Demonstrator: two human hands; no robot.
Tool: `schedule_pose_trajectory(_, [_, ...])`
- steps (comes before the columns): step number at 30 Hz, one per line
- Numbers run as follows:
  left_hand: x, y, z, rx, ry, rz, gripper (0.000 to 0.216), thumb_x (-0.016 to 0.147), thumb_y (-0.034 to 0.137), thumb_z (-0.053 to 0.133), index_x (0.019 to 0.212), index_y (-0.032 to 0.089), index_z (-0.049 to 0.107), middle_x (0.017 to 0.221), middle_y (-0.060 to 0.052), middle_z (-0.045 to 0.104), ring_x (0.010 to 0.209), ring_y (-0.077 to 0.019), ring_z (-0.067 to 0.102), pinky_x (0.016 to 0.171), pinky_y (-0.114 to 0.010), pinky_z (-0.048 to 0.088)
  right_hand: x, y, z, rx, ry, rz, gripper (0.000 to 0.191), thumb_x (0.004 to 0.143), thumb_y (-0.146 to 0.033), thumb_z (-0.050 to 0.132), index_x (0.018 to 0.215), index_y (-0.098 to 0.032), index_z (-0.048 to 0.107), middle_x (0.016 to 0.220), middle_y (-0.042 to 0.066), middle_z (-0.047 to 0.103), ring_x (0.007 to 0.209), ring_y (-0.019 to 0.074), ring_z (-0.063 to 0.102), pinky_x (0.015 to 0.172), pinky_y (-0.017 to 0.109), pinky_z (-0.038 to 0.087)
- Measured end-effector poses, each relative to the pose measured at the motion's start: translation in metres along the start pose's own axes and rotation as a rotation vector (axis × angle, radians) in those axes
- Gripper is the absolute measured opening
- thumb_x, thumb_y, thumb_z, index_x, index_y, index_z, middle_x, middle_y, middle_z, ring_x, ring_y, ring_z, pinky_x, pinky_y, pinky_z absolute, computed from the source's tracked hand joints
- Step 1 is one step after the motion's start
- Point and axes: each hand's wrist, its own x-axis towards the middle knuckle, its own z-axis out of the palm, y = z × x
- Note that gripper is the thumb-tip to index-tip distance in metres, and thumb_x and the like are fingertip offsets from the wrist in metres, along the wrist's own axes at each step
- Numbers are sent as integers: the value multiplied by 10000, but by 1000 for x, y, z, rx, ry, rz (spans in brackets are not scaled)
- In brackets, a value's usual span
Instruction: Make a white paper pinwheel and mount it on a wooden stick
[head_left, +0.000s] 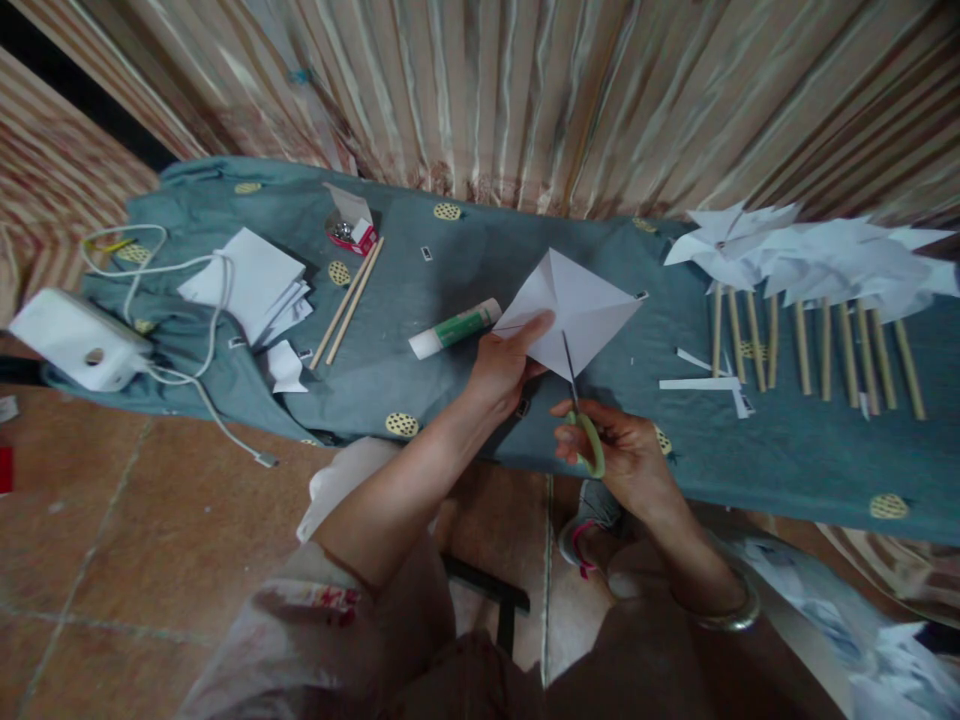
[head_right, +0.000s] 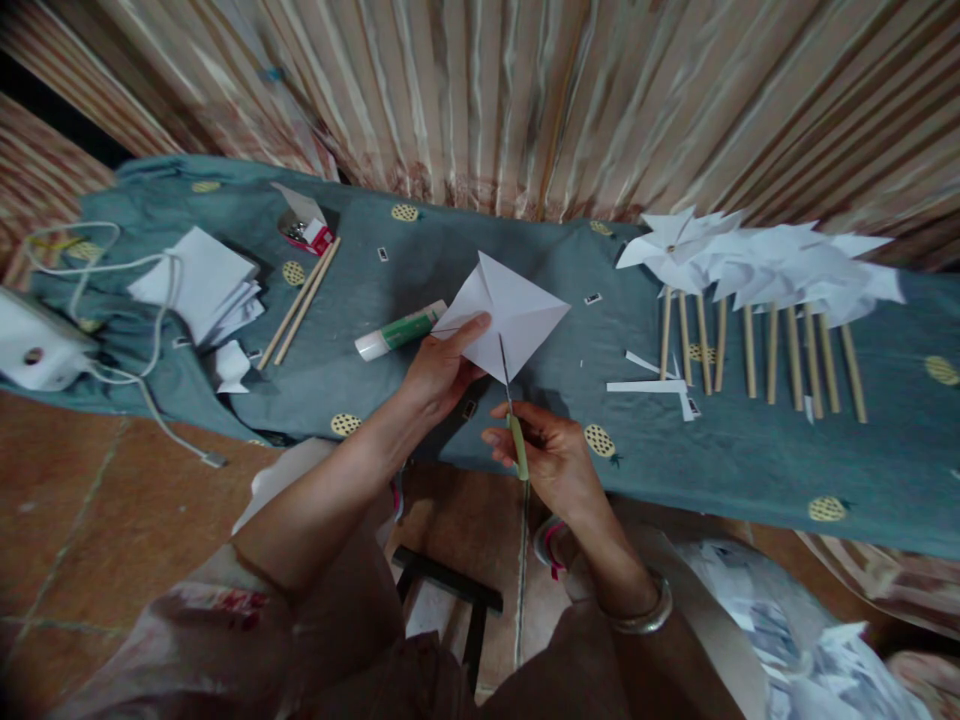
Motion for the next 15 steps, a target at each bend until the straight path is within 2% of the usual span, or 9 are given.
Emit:
schedule_pose_trajectory(11, [0, 2, -1, -19, -15, 27, 68, 768, 186, 692, 823, 156, 665, 802, -18, 710, 653, -115, 622, 649, -266, 534, -2, -2, -3, -112, -62, 3, 361, 621, -482, 810, 845, -223, 694, 573, -30, 644, 486, 120, 596, 468, 239, 506])
schedule_pose_trajectory(15, [2, 9, -1, -31, -12, 50, 31, 801, 158, 652, 816, 177, 672, 802, -1, 708, 650, -97, 615, 631, -237, 521, -3, -6, -5, -81, -104, 66, 410, 563, -468, 849, 841, -213, 688, 570, -35, 639, 471, 96, 549, 447, 215, 459])
